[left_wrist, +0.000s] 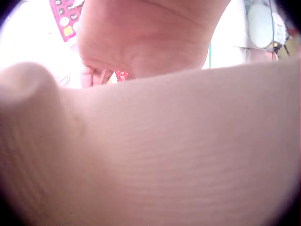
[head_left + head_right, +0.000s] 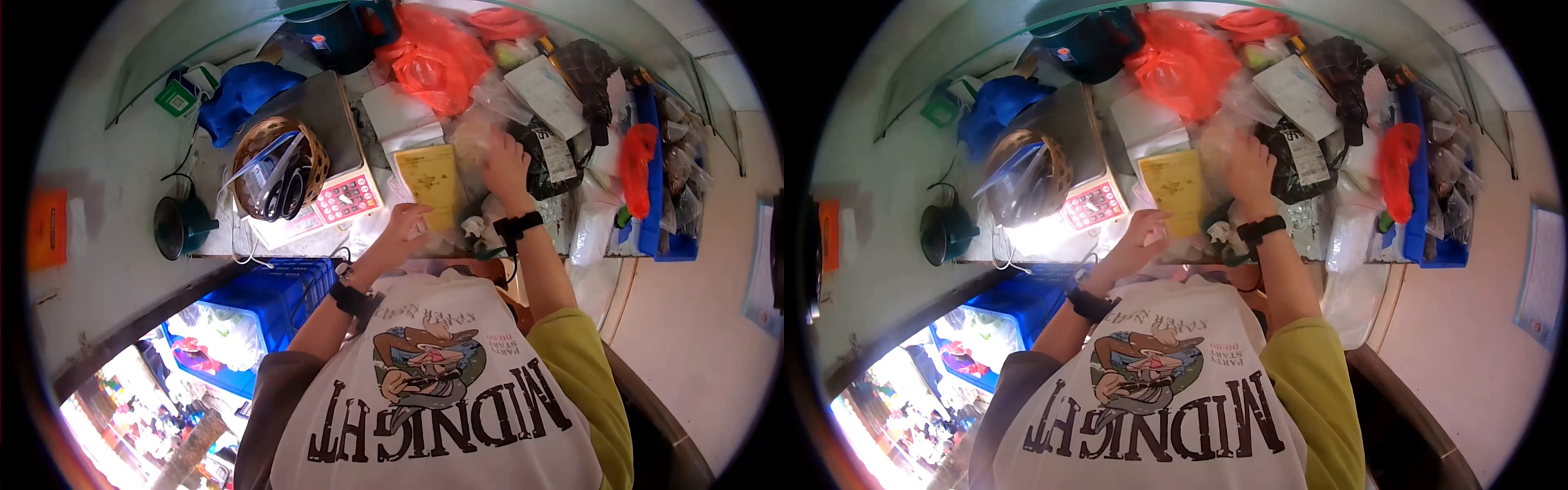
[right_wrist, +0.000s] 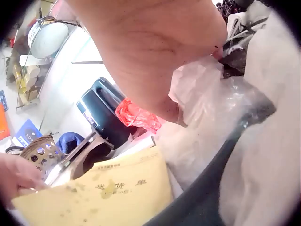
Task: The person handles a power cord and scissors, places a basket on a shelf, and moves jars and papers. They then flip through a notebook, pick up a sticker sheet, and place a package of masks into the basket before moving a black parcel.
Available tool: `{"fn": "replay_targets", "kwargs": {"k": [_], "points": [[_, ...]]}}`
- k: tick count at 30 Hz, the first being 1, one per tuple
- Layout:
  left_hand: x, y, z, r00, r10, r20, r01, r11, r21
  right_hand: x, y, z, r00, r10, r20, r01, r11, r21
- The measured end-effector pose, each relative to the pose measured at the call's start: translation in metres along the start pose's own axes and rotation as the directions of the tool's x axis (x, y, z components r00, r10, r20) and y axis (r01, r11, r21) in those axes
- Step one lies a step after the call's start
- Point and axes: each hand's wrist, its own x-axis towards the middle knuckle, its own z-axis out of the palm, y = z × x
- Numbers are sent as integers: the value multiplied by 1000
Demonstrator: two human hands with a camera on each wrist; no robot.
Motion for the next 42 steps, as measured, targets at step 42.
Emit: {"fn": "replay_targets", "kwargs": {"k": [42], "points": [[228,74,-13,851,522,-65,-228,479,848,34,70,-69,915,184,-358,-92,961,259]]}}
